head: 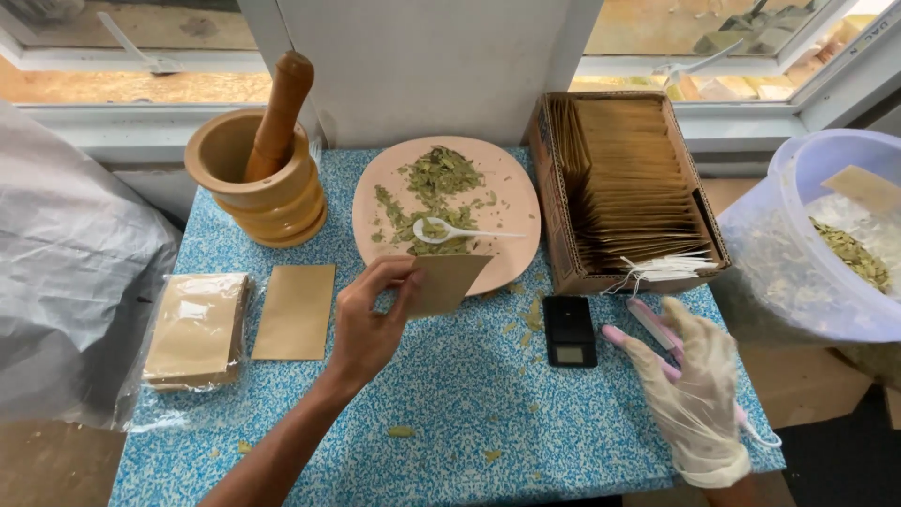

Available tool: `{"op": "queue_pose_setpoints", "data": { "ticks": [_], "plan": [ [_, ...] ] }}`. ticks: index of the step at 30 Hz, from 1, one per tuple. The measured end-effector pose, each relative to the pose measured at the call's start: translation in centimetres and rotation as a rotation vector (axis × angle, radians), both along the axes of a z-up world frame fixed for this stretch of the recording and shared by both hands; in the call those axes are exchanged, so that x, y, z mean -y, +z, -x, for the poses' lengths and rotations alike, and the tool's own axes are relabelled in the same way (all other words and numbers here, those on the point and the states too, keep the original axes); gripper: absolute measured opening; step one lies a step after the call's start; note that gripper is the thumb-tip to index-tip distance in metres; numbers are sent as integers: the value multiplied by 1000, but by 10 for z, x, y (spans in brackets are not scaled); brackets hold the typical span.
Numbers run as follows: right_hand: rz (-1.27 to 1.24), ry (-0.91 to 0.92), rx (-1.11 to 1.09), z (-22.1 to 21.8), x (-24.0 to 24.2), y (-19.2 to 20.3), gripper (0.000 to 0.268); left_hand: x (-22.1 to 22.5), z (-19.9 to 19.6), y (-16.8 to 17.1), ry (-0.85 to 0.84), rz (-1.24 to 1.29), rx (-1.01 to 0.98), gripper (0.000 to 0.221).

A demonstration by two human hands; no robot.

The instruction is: Filling small paper bags with dried tea leaves and sealing them using a handheld heat sealer.

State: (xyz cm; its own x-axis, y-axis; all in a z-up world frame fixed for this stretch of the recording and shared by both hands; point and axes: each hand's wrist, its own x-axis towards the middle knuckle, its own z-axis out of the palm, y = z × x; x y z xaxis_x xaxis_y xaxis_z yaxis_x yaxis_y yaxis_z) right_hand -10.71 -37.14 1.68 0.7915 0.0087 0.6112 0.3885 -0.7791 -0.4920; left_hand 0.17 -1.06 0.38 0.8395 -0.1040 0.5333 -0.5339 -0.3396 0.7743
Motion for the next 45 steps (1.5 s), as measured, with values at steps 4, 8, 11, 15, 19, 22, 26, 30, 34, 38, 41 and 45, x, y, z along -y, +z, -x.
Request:
{"op": "queue_pose_setpoints", "data": {
  "ticks": [4,8,11,15,19,22,26,30,34,38,41,45],
  "plan": [
    [-115,-12,-388,-17,-44,18,49,19,2,-5,57,-77,85,16],
    [-152,19,-643,-39,-94,33,67,54,2,14,173,-98,213,22],
    [-200,88,-636,-51,-107,15,114,79,-3,33,251,-173,420,18],
    [-83,137,-409,-60,-110,9,137,115,-17,42,298,-202,480,21],
    [-117,81,-406,-84,-110,21,127,155,-33,48,417,-181,485,19],
    [-156,28,-405,-95,-101,27,113,178,-43,50,460,-163,492,17],
    [-220,-61,-402,-118,-93,37,93,197,-46,72,439,-176,437,23],
    [-287,-157,-397,-128,-84,40,73,213,-51,98,422,-233,342,26],
    [-330,-211,-407,-133,-63,39,61,226,-62,94,279,-191,257,34],
    [-391,-290,-415,-148,-48,42,46,226,-80,89,31,-102,146,40],
    [-381,-339,-443,-148,-43,52,40,218,-103,78,-64,-78,59,42],
    [-338,-351,-461,-146,-33,41,35,203,-127,65,-84,-138,70,34]
  ]
}}
